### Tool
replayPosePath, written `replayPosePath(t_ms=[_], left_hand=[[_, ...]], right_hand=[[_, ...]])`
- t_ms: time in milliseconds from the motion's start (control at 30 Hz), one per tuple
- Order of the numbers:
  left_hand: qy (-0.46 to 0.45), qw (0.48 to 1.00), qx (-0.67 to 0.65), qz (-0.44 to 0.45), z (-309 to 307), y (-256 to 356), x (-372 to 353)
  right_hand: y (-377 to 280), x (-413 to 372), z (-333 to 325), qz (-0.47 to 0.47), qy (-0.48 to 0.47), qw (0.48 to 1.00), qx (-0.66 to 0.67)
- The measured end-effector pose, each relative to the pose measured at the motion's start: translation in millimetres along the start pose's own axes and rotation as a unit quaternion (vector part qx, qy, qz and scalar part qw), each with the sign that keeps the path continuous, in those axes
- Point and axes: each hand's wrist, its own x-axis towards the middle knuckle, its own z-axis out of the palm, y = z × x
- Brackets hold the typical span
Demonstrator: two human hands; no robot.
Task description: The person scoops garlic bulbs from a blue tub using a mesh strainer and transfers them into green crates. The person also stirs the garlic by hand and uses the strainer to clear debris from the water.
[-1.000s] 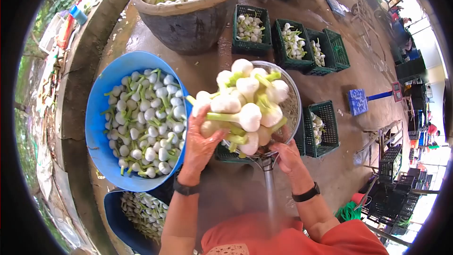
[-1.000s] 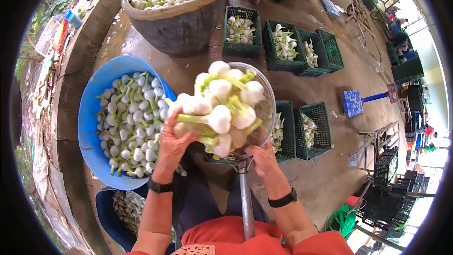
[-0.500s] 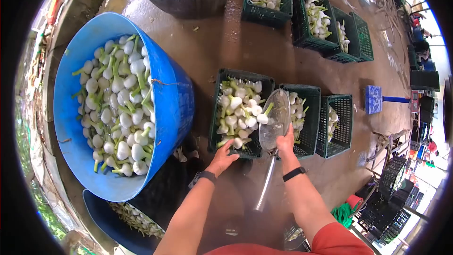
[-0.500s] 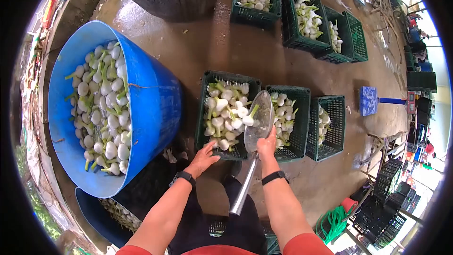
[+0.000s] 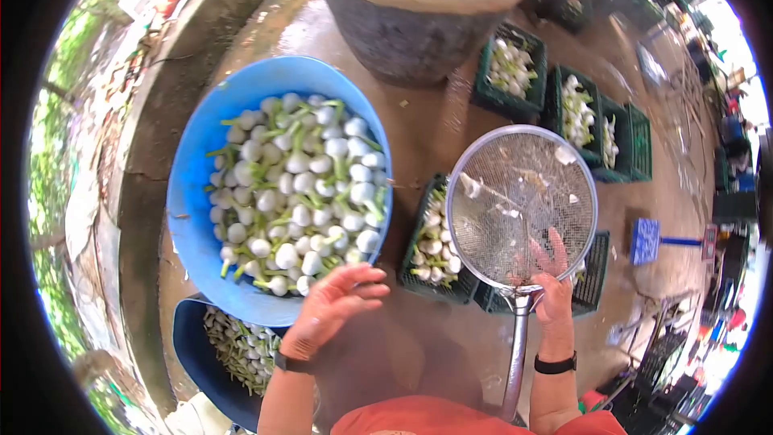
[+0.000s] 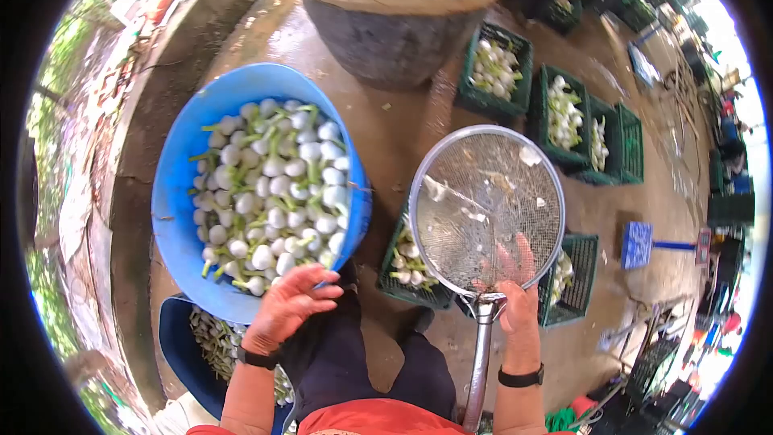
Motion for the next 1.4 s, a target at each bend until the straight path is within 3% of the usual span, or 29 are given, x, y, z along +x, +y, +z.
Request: replayPosePath(t_ms=[133, 200, 233, 300, 333, 367, 400, 533, 567, 633, 667, 700, 733, 800, 900, 967, 1033, 1100, 1133, 1167, 1200, 1233, 1267, 1300, 1333, 1367, 1400], left_hand=[[0.184, 0.97, -0.014, 0.16, -90, 44, -3], [0.305, 0.938, 0.03, 0.163, -159, 43, 6], [0.334, 0.93, 0.002, 0.153, -187, 47, 7], [0.414, 0.894, 0.122, 0.121, -220, 58, 16], [0.419, 0.893, 0.112, 0.121, -233, 63, 22], [0.446, 0.878, 0.121, 0.121, -246, 69, 29], [0.474, 0.862, 0.131, 0.12, -261, 76, 37], [0.468, 0.874, 0.081, 0.103, -300, 109, 72], [0.482, 0.861, 0.135, 0.084, -311, 112, 84], [0.496, 0.848, 0.18, 0.053, -325, 114, 104], [0.417, 0.9, 0.111, 0.068, -326, 117, 111], [0.332, 0.939, 0.039, 0.083, -330, 116, 118], [0.394, 0.904, 0.149, 0.067, -361, 93, 147], [0.414, 0.897, 0.146, 0.054, -344, 101, 162], [0.421, 0.897, 0.13, 0.021, -342, 94, 176], [0.35, 0.923, 0.157, -0.027, -352, 95, 181], [0.373, 0.917, 0.139, -0.007, -347, 81, 193], [0.297, 0.946, 0.13, 0.026, -378, 44, 224], [0.289, 0.953, 0.088, -0.006, -345, 78, 212], [0.291, 0.953, 0.086, -0.003, -360, 61, 217], [0.207, 0.894, 0.388, 0.084, -383, 28, 219], [0.096, 0.74, 0.646, 0.159, -381, 23, 213], [0.104, 0.775, 0.602, 0.162, -376, 20, 212], [0.105, 0.777, 0.599, 0.163, -371, 20, 215], [0.13, 0.905, 0.397, 0.086, -357, 39, 214], [0.145, 0.975, 0.17, 0.003, -341, 57, 210], [0.145, 0.974, 0.171, 0.003, -321, 74, 205]], right_hand=[[-19, 22, 141, -0.011, -0.087, 0.996, -0.011], [-1, 40, 197, -0.035, -0.141, 0.988, -0.051], [13, 51, 226, -0.056, -0.147, 0.983, -0.094], [53, 93, 264, -0.178, -0.183, 0.938, -0.234], [65, 107, 278, -0.175, -0.191, 0.935, -0.241], [77, 120, 291, -0.253, -0.144, 0.86, -0.42], [90, 133, 302, -0.323, -0.093, 0.744, -0.577], [133, 179, 317, -0.296, -0.017, 0.673, -0.677], [138, 186, 322, -0.293, -0.023, 0.668, -0.684], [147, 199, 327, -0.206, -0.055, 0.696, -0.686], [152, 207, 326, -0.198, -0.059, 0.691, -0.693], [156, 215, 321, -0.155, -0.064, 0.718, -0.676], [159, 224, 316, -0.113, -0.068, 0.743, -0.656], [169, 234, 313, -0.019, -0.062, 0.765, -0.64], [201, 249, 307, -0.008, -0.043, 0.745, -0.665], [224, 264, 301, 0.013, -0.027, 0.773, -0.634], [233, 276, 302, 0.072, -0.072, 0.824, -0.557], [258, 289, 280, 0.036, -0.057, 0.825, -0.561], [261, 288, 277, 0.122, -0.056, 0.86, -0.492], [266, 288, 276, 0.206, -0.056, 0.884, -0.415], [273, 284, 275, 0.228, -0.023, 0.89, -0.395], [272, 275, 274, 0.232, -0.022, 0.888, -0.397], [267, 268, 275, 0.252, -0.001, 0.89, -0.381], [259, 263, 276, 0.269, 0.018, 0.891, -0.365], [249, 258, 281, 0.267, 0.018, 0.891, -0.368], [238, 252, 285, 0.256, -0.021, 0.898, -0.358], [229, 244, 291, 0.245, -0.062, 0.904, -0.345]])
